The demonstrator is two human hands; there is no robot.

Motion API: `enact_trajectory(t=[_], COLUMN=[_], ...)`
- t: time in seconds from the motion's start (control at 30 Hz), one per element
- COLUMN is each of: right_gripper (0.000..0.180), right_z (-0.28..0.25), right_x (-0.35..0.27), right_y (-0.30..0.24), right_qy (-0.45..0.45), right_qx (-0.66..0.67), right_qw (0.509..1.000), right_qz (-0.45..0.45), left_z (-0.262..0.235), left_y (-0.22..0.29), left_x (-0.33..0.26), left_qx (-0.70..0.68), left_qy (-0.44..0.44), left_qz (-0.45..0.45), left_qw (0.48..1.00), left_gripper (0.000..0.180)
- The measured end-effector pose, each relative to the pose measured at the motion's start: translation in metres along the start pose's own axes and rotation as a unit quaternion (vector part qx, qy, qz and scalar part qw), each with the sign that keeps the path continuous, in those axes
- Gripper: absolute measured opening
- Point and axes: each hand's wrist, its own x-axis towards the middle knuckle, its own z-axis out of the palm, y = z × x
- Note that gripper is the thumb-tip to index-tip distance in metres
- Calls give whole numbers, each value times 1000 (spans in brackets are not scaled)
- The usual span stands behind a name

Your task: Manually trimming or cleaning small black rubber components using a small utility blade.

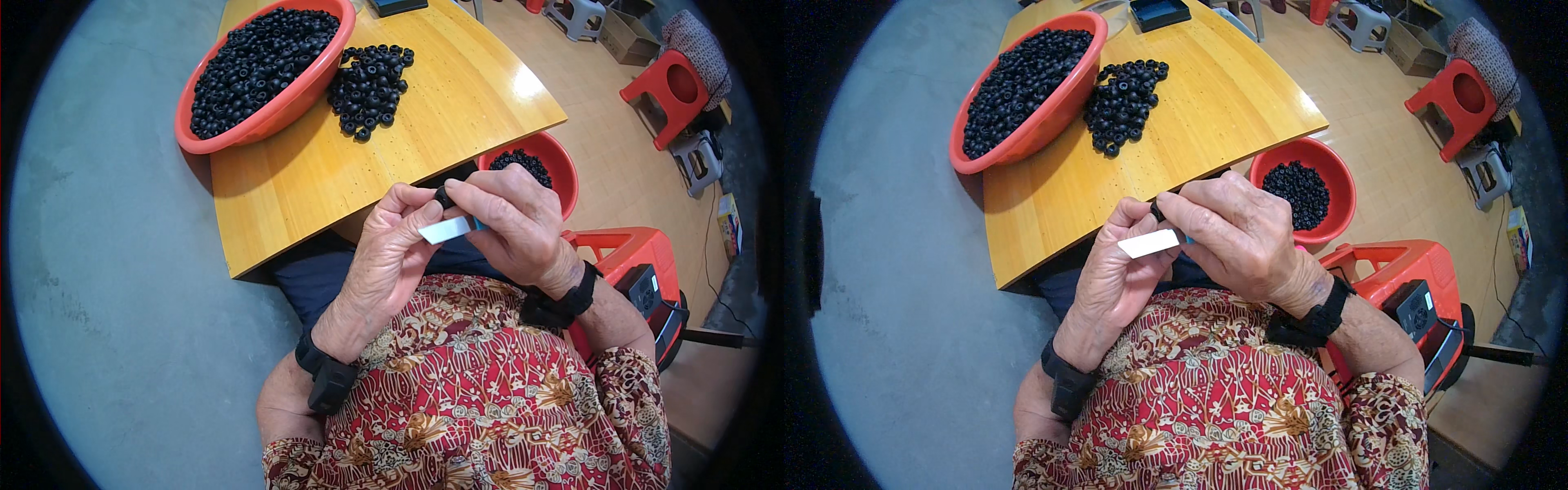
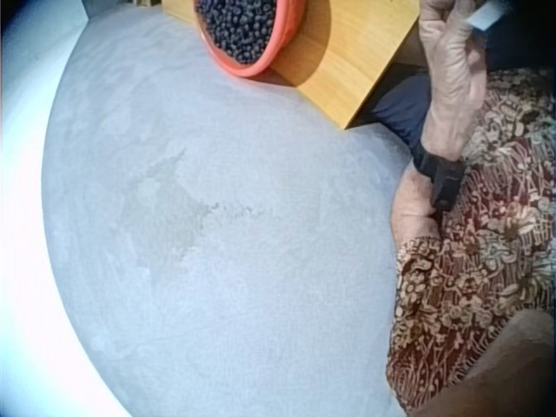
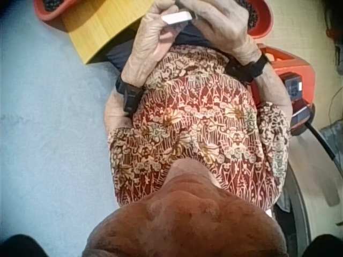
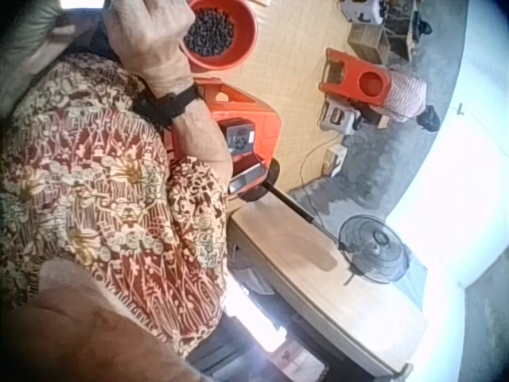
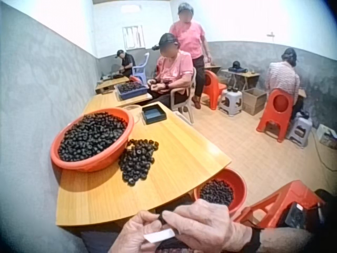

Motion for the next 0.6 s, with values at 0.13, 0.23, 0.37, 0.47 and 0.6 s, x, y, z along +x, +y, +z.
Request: enact_trajectory(t=[0.13, 0.23, 0.37, 0.47, 0.6], right_gripper=[41, 38, 36, 37, 39], right_z=[3, 3, 3, 2, 1], right_x=[-3, -6, -6, -5, -5], right_y=[2, 6, 3, 2, 2], right_qy=[6, 7, 19, 26, 24], right_qx=[7, 25, 25, 19, 19], right_qw=[1000, 999, 999, 999, 999], right_qz=[26, 32, 27, 27, 16], left_z=[-6, 0, -4, 0, 4], left_y=[-1, 1, 0, 1, 3], left_x=[0, 0, 1, 1, 0], left_qx=[-10, 6, -28, -16, -11], left_qy=[-6, 3, -46, -25, -36], left_qz=[9, 7, 7, 9, 10], left_qw=[1000, 1000, 999, 1000, 999], left_gripper=[25, 24, 23, 21, 18])
